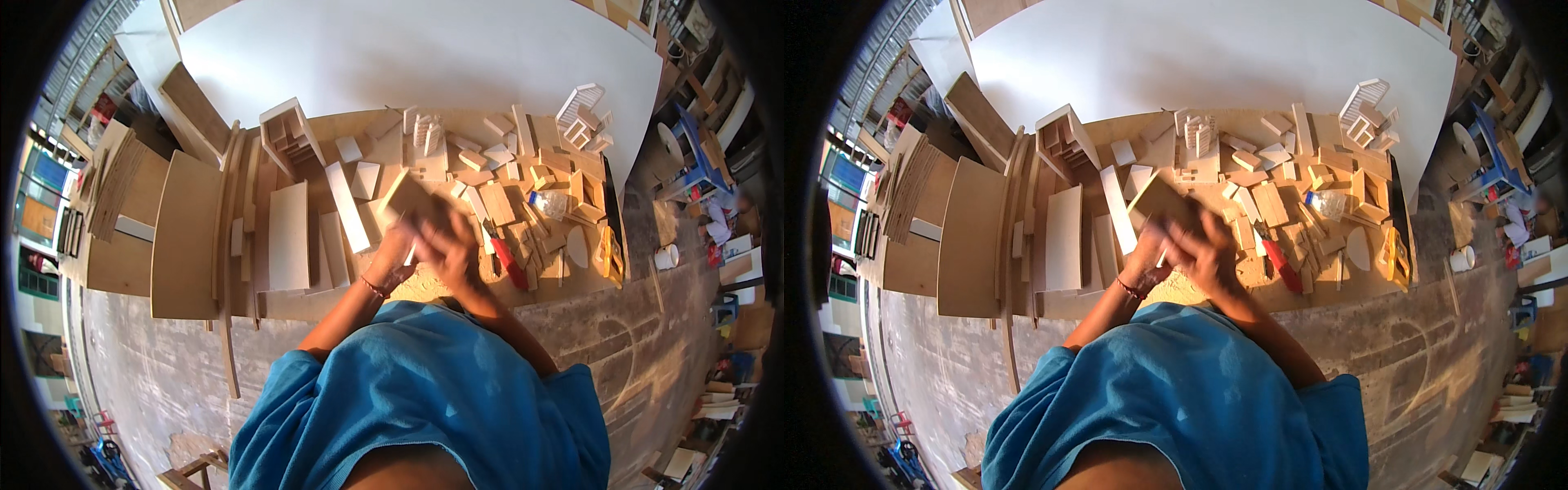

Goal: The person assembles a small architectural model by gluing wood pieces together and sanding the edges using a sanding block.

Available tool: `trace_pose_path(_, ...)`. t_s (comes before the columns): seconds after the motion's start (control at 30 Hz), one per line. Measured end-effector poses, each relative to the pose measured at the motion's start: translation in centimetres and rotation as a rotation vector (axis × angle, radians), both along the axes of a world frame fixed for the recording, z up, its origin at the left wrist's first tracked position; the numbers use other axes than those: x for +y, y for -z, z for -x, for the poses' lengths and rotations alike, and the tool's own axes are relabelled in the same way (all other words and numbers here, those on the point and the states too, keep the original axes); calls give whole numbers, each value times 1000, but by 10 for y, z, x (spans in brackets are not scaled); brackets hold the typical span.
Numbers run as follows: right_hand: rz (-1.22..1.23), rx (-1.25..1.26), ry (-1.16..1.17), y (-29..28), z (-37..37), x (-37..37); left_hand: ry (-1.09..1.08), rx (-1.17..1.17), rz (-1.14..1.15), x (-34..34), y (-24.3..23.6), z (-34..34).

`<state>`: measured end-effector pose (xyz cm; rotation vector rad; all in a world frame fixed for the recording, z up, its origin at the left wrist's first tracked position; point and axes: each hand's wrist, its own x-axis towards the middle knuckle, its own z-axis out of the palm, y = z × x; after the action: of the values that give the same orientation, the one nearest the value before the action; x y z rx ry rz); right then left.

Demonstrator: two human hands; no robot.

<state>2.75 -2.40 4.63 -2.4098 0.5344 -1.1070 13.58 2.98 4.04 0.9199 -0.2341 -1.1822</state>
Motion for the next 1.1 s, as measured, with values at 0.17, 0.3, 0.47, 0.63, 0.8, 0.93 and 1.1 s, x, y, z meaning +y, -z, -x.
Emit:
trace_pose_path(0.17, -97, -136, -21, 6, -8, -5, 302, 213, 296, 0, 37, -14)
trace_pose_path(0.3, 29, -123, -171, -3, 2, 16, 138, 236, 400, 1, 79, -23)
trace_pose_path(0.47, -1021, -451, 4, 43, -11, -19, -157, 121, -80, -13, 2, 11)
trace_pose_path(0.63, -1739, -825, -336, 28, 7, -13, -254, 102, -5, -9, 16, -16)
trace_pose_path(0.8, -1811, -898, -290, 12, 9, -12, -288, 83, 35, -4, 17, -13)
trace_pose_path(0.93, -1769, -864, -320, 11, 17, -25, -6, -201, -56, 14, 13, -23)
trace_pose_path(1.1, -1683, -678, -242, 10, 16, -27, 385, -918, -76, 20, 14, -12)
